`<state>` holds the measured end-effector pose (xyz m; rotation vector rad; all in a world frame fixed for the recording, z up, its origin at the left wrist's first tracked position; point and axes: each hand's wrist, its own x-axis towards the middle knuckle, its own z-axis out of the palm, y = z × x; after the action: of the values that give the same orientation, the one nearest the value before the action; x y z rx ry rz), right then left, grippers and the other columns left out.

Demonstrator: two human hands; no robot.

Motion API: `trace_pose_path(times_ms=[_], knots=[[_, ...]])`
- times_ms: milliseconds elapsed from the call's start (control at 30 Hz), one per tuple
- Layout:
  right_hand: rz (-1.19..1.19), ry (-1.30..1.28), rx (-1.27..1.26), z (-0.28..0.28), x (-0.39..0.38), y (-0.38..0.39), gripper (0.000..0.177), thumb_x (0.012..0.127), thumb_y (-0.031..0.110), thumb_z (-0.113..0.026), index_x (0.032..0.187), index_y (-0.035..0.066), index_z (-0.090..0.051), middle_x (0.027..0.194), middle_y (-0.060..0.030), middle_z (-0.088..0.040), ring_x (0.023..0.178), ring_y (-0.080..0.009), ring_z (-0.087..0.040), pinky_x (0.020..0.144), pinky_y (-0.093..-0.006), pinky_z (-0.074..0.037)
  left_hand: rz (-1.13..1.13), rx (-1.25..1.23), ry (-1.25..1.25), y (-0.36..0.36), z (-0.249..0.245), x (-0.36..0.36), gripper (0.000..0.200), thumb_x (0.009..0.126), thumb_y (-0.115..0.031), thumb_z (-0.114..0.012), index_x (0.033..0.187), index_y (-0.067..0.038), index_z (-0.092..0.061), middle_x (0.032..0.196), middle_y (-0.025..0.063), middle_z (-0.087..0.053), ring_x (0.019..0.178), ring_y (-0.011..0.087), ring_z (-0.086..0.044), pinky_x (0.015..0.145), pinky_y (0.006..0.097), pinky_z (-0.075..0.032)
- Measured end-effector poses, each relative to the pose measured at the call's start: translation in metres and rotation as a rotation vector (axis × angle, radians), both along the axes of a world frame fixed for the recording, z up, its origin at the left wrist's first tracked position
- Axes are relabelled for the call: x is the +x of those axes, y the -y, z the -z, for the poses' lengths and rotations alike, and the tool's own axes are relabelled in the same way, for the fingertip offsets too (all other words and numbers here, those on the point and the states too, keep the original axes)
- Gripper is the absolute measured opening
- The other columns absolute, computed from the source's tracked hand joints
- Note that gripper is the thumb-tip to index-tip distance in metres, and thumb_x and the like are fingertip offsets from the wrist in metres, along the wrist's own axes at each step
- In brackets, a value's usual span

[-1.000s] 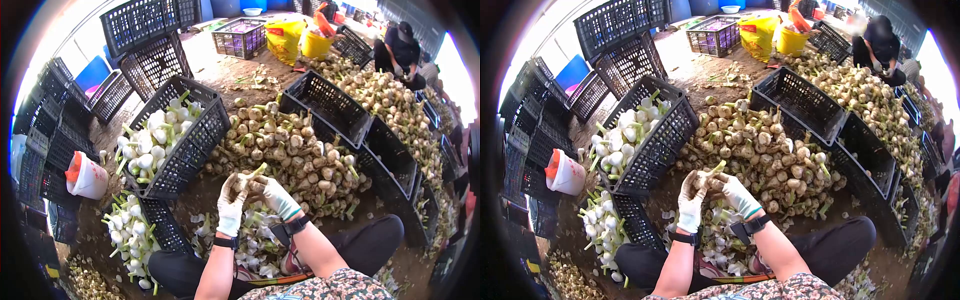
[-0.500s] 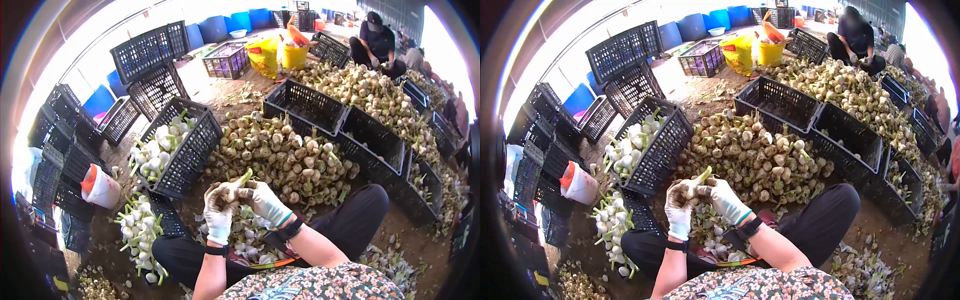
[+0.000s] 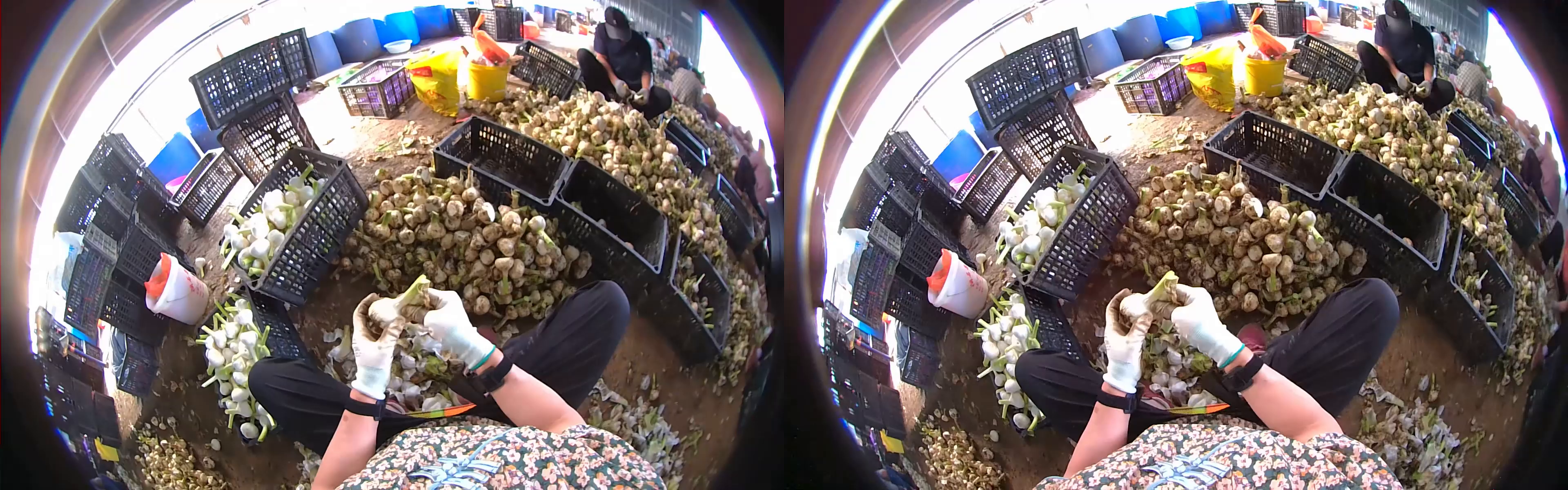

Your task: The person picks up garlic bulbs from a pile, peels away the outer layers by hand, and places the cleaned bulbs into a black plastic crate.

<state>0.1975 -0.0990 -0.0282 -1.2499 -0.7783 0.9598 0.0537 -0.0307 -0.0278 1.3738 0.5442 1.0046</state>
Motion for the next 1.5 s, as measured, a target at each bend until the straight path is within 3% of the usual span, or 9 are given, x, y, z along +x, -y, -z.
trace_pose_path(times_ms=[133, 300, 533, 633, 767, 967, 1100, 1367, 1500], knots=[[-0.042, -0.372, 0.030, -0.004, 0.009, 0.008, 0.015, 0.088, 0.000, -0.065, 0.103, -0.001, -0.070, 0.091, -0.0019, -0.071, 0.076, -0.0087, -0.063, 0.067, -0.0230, -0.050, 0.267, -0.572, 0.196, -0.009, -0.021, -0.008, 0.062, 0.090, -0.024, -0.072, 0.140, -0.004, -0.041, 0.120, 0.0095, -0.061, 0.102, 0.0198, -0.064, 0.084, 0.0333, -0.057], [-0.004, -0.123, 0.019, -0.013, 0.000, 0.010, 0.014, 0.089, 0.002, -0.066, 0.102, -0.001, -0.070, 0.089, -0.0020, -0.071, 0.074, -0.0084, -0.063, 0.068, -0.0245, -0.051, 0.083, -0.258, 0.046, -0.006, -0.004, 0.000, 0.073, 0.086, -0.025, -0.078, 0.144, -0.003, -0.040, 0.120, 0.0074, -0.060, 0.104, 0.0155, -0.061, 0.090, 0.0297, -0.054], [0.355, -0.985, 0.022, 0.038, 0.031, 0.004, 0.018, 0.091, 0.001, -0.057, 0.107, 0.001, -0.066, 0.092, -0.0078, -0.069, 0.078, -0.0181, -0.066, 0.072, -0.0347, -0.055, 0.334, -0.388, 0.170, -0.005, -0.010, -0.020, 0.087, 0.071, -0.025, -0.088, 0.141, 0.001, -0.043, 0.126, 0.0120, -0.060, 0.110, 0.0204, -0.062, 0.086, 0.0306, -0.057], [-0.055, 0.779, -0.513, 0.024, 0.037, 0.011, 0.041, 0.085, 0.021, -0.070, 0.120, 0.001, -0.062, 0.106, -0.0193, -0.068, 0.097, -0.0335, -0.067, 0.083, -0.0412, -0.054, 0.357, -0.558, 0.194, -0.005, -0.019, -0.024, 0.091, 0.069, -0.021, -0.088, 0.144, -0.001, -0.039, 0.127, 0.0141, -0.058, 0.110, 0.0219, -0.062, 0.078, 0.0328, -0.061], [-0.071, 0.385, 0.050, -0.023, 0.005, 0.002, 0.032, 0.083, 0.020, -0.070, 0.110, 0.003, -0.070, 0.104, -0.0174, -0.068, 0.099, -0.0342, -0.065, 0.085, -0.0387, -0.053, 0.209, -0.162, -0.168, -0.013, 0.002, -0.026, 0.096, 0.067, -0.003, -0.088, 0.146, -0.005, -0.035, 0.128, 0.0066, -0.051, 0.111, 0.0164, -0.056, 0.094, 0.0291, -0.051], [-0.330, 1.159, 0.018, -0.057, 0.004, -0.002, 0.015, 0.078, 0.013, -0.067, 0.087, 0.003, -0.071, 0.086, -0.0132, -0.066, 0.080, -0.0346, -0.066, 0.071, -0.0417, -0.052, 0.260, 0.021, -0.405, -0.011, -0.014, -0.029, 0.085, 0.070, 0.006, -0.079, 0.143, -0.002, -0.036, 0.122, 0.0077, -0.052, 0.106, 0.0156, -0.056, 0.093, 0.0282, -0.049], [-0.344, 1.346, -0.016, -0.057, -0.005, -0.007, 0.015, 0.074, 0.016, -0.066, 0.084, 0.004, -0.068, 0.085, -0.0159, -0.065, 0.077, -0.0347, -0.066, 0.070, -0.0434, -0.052, 0.280, 0.139, -0.361, -0.011, -0.012, -0.026, 0.081, 0.070, 0.010, -0.073, 0.142, -0.002, -0.038, 0.127, 0.0093, -0.051, 0.113, 0.0173, -0.054, 0.096, 0.0281, -0.047], [-0.147, 0.411, -0.266, -0.030, -0.003, -0.030, 0.019, 0.078, 0.013, -0.063, 0.092, 0.000, -0.068, 0.091, -0.0198, -0.067, 0.089, -0.0364, -0.065, 0.078, -0.0415, -0.051, -0.013, -0.269, -0.014, -0.027, 0.002, -0.017, 0.056, 0.084, 0.006, -0.071, 0.134, -0.003, -0.048, 0.124, 0.0079, -0.059, 0.112, 0.0176, -0.059, 0.096, 0.0314, -0.050], [0.070, 0.719, -0.177, -0.011, -0.016, -0.035, 0.015, 0.080, 0.012, -0.062, 0.091, 0.002, -0.066, 0.092, -0.0194, -0.065, 0.089, -0.0374, -0.064, 0.080, -0.0432, -0.051, -0.117, -0.463, 0.146, -0.037, 0.014, -0.010, 0.038, 0.092, -0.005, -0.067, 0.128, -0.001, -0.057, 0.127, 0.0099, -0.061, 0.111, 0.0196, -0.060, 0.099, 0.0338, -0.049]])
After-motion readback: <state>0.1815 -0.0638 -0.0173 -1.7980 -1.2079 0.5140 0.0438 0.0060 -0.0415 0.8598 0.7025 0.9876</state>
